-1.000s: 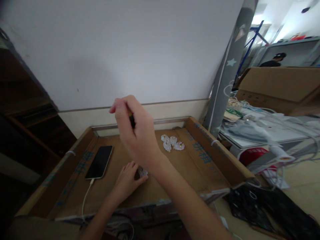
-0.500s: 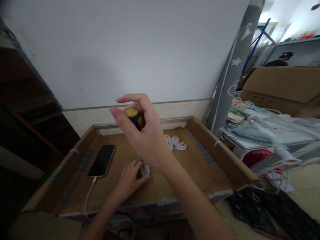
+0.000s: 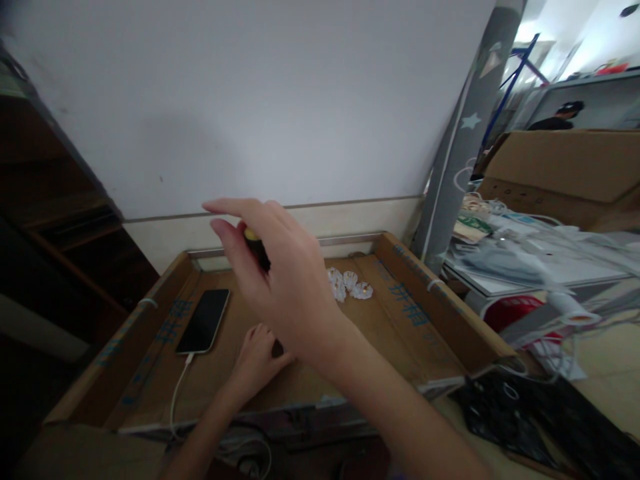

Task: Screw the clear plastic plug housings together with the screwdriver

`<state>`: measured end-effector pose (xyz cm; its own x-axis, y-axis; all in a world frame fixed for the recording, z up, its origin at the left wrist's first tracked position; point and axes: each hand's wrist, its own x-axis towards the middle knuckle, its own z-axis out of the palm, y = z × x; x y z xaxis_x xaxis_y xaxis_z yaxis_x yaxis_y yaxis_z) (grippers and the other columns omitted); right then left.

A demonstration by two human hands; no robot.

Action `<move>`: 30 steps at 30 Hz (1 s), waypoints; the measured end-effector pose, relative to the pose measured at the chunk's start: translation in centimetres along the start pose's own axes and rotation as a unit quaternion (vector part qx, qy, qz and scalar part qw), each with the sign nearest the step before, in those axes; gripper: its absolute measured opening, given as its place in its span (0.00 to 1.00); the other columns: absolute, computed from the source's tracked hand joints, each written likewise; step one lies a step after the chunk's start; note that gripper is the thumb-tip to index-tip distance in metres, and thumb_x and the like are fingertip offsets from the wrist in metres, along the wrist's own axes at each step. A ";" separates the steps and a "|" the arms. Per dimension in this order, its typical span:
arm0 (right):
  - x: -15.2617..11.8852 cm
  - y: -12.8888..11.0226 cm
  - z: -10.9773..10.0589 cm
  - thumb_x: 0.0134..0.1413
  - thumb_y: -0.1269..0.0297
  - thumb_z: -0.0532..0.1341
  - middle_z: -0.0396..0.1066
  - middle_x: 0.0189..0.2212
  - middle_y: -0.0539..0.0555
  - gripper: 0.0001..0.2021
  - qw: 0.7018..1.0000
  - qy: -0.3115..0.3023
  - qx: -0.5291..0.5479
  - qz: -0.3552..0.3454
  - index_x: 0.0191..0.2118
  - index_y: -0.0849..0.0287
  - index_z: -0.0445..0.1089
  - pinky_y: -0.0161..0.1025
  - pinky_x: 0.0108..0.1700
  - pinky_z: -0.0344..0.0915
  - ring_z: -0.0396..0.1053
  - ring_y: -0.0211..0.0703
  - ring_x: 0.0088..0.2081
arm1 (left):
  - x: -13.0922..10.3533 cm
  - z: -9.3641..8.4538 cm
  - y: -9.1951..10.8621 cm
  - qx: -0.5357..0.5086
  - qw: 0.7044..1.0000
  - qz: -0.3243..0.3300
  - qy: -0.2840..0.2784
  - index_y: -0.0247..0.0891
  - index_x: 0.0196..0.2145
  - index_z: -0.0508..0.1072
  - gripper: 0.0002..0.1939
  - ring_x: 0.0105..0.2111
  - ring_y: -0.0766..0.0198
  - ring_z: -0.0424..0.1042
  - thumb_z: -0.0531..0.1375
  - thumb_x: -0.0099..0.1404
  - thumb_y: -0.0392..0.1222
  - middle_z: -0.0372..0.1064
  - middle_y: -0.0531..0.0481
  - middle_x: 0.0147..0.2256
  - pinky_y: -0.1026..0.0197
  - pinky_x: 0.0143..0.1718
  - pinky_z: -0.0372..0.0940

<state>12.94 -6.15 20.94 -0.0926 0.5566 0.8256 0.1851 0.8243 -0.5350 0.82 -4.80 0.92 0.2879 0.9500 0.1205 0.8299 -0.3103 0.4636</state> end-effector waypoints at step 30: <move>0.8 1.5 0.9 0.61 0.63 0.50 0.57 0.18 0.42 0.04 0.954 -0.082 0.271 0.095 0.35 0.55 0.55 0.30 0.21 0.55 0.56 0.31 0.19 | 0.0 -0.2 0.2 0.006 1.000 -0.006 -0.012 0.40 0.46 0.68 0.18 0.46 0.54 0.64 0.58 0.60 0.48 0.67 0.46 0.44 0.52 0.49 0.55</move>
<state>12.31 -4.38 20.69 -0.2676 0.6740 0.6886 -0.3160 0.6137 -0.7235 0.86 -4.83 1.22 0.2901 0.9524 0.0938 0.8386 -0.3002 0.4545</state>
